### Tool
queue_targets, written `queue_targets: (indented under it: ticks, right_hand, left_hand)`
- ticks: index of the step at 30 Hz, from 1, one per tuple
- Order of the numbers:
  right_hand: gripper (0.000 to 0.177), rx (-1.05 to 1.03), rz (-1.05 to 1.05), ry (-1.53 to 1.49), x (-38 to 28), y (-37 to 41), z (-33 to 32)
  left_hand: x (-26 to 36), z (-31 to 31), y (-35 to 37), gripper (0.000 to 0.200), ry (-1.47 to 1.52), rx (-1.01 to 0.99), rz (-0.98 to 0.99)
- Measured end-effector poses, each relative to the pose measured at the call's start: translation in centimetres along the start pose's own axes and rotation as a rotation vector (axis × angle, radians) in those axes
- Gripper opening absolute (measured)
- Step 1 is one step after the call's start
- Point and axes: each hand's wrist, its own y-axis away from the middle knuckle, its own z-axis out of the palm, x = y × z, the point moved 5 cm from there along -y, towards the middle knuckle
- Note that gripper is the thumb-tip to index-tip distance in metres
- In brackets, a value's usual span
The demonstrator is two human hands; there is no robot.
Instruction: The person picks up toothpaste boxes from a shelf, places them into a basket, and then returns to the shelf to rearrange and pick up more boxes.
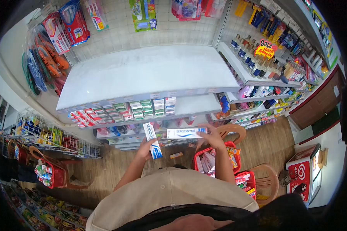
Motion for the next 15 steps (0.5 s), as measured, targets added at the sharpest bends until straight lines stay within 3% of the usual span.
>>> queue_targets:
  ticks: [3, 5, 6, 10, 13, 15]
  right_hand:
    - [0.039, 0.173, -0.125, -0.201, -1.2, -1.1, -1.2]
    - [0.036, 0.390, -0.108, -0.774, -0.1, -2.6, -2.3]
    - [0.028, 0.380, -0.219, -0.875, 1.0, -4.3, -3.0]
    - [0.022, 0.457, -0.044, -0.954, 3.3, -7.8, -3.2]
    - [0.024, 0.399, 0.011, -0.965, 2.4, -10.3, -1.8]
    - [0.028, 0.221, 0.175, -0.960, 0.2, -11.1, 0.3]
  left_hand:
    - [-0.5, 0.2, 0.3, 0.048, -0.004, 0.017, -0.023]
    - [-1.1, -0.1, 0.4, 0.049, 0.008, 0.058, -0.037]
    - [-1.5, -0.4, 0.4, 0.049, 0.017, 0.095, -0.053]
    - [-3.1, -1.4, -0.1, 0.048, 0.074, 0.108, -0.049]
    - [-3.1, -1.5, 0.6, 0.048, 0.012, 0.094, -0.057]
    - [-3.3, -1.3, 1.3, 0.047, 0.031, 0.110, -0.057]
